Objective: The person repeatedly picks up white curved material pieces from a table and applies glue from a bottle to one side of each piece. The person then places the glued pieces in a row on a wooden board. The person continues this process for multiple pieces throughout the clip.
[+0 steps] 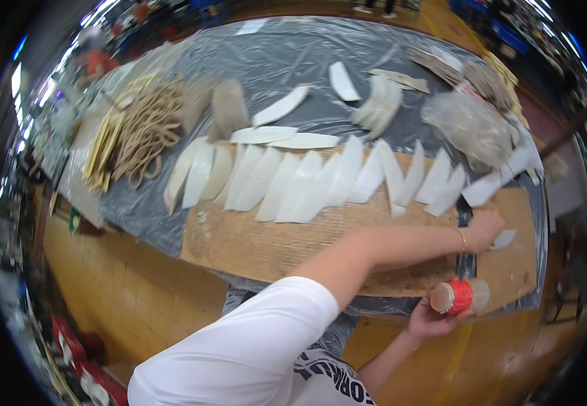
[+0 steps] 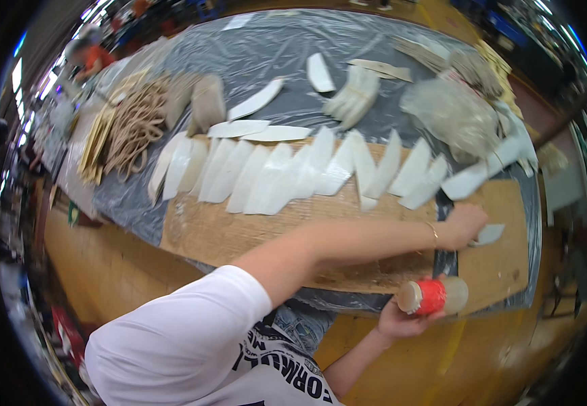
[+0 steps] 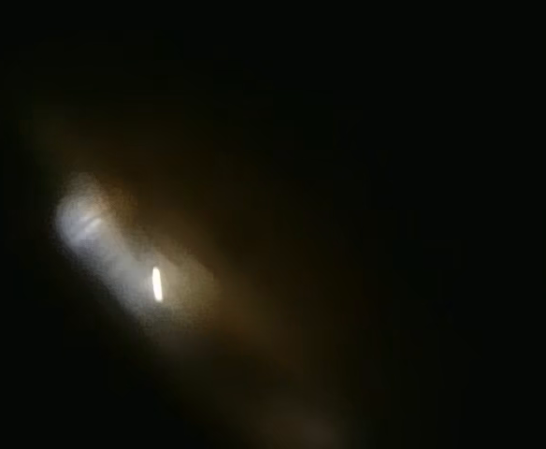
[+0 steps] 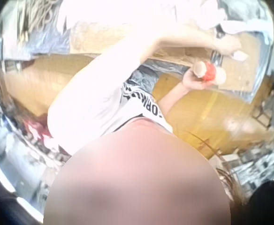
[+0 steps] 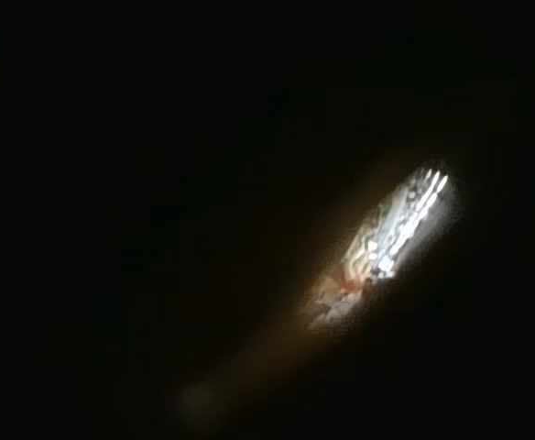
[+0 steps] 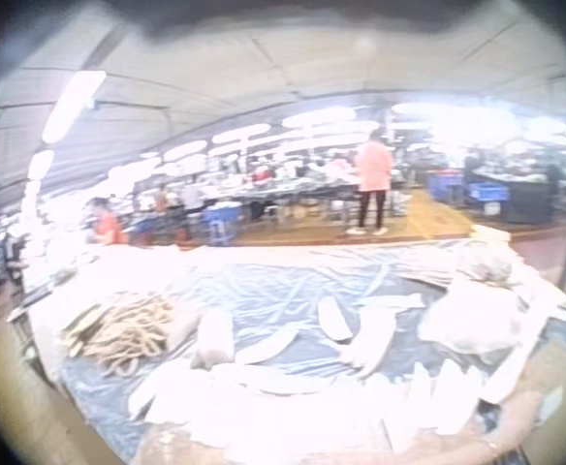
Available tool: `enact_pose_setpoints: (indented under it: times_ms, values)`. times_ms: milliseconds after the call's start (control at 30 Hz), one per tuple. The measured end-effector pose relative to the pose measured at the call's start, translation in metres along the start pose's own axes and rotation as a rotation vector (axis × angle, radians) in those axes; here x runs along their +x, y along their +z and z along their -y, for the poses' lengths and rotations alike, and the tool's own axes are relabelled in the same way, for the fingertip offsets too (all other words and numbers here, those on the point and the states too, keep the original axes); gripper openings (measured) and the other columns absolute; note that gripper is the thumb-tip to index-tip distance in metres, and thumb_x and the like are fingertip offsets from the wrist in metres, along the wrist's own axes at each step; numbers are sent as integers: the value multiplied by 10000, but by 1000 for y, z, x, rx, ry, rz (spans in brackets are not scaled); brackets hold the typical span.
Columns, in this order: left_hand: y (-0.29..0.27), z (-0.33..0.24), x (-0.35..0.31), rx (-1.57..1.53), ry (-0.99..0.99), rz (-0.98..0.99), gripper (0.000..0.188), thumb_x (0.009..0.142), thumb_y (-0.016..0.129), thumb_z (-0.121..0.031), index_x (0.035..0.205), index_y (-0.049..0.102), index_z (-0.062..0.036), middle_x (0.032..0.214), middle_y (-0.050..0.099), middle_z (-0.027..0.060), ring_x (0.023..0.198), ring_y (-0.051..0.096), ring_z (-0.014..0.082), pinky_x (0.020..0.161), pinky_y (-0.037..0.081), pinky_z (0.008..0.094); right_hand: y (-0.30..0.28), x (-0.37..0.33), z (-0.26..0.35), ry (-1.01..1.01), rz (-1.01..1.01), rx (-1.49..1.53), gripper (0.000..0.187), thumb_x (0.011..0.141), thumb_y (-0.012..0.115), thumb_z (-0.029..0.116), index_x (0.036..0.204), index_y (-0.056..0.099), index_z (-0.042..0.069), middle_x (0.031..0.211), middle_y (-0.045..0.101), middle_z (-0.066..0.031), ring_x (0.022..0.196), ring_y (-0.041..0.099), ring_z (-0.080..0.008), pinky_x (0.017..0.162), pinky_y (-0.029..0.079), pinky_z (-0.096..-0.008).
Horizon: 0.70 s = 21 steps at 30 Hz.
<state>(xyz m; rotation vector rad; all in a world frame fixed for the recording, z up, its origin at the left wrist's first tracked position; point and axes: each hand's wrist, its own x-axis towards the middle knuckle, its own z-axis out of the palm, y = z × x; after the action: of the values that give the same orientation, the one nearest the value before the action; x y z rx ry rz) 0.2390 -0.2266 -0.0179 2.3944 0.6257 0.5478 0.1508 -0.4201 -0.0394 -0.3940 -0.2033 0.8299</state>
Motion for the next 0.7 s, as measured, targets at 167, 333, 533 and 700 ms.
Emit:
enact_pose_setpoints:
  times_ms: [167, 333, 533, 700]
  values:
    - [6, 0, 2, 178, 209, -172, 139, 760, 618, -65, 835, 699, 18, 1045, 639, 226, 916, 664, 337, 733, 549, 388, 5, 0, 2, -8, -48, -34, 711, 929, 590, 449, 1436, 342, 16, 1257, 576, -154, 1145, 581, -228, 892, 532, -343]
    - [9, 6, 0, 171, 405, -335, 165, 758, 625, -74, 880, 691, 17, 1093, 606, 219, 1085, 578, 330, 890, 488, 414, 6, 0, 4, 7, -5, -63, 704, 917, 607, 450, 1420, 363, 21, 1264, 571, -148, 1132, 587, -228, 891, 531, -340]
    - [1, 1, -4, 15, 146, -214, 265, 834, 640, -188, 1006, 628, 13, 1070, 586, 201, 1097, 531, 333, 931, 418, 455, 12, -1, 0, -26, -65, -38, 672, 892, 652, 431, 1368, 419, 17, 1280, 567, -136, 1131, 594, -244, 856, 555, -345]
    - [-48, -11, -50, -99, 166, -387, 311, 902, 607, -239, 1092, 556, 2, 1113, 552, 182, 1063, 533, 343, 891, 412, 462, 14, -1, -2, -67, -123, 4, 710, 896, 633, 454, 1416, 373, 47, 1307, 550, -100, 1140, 587, -241, 833, 566, -363]
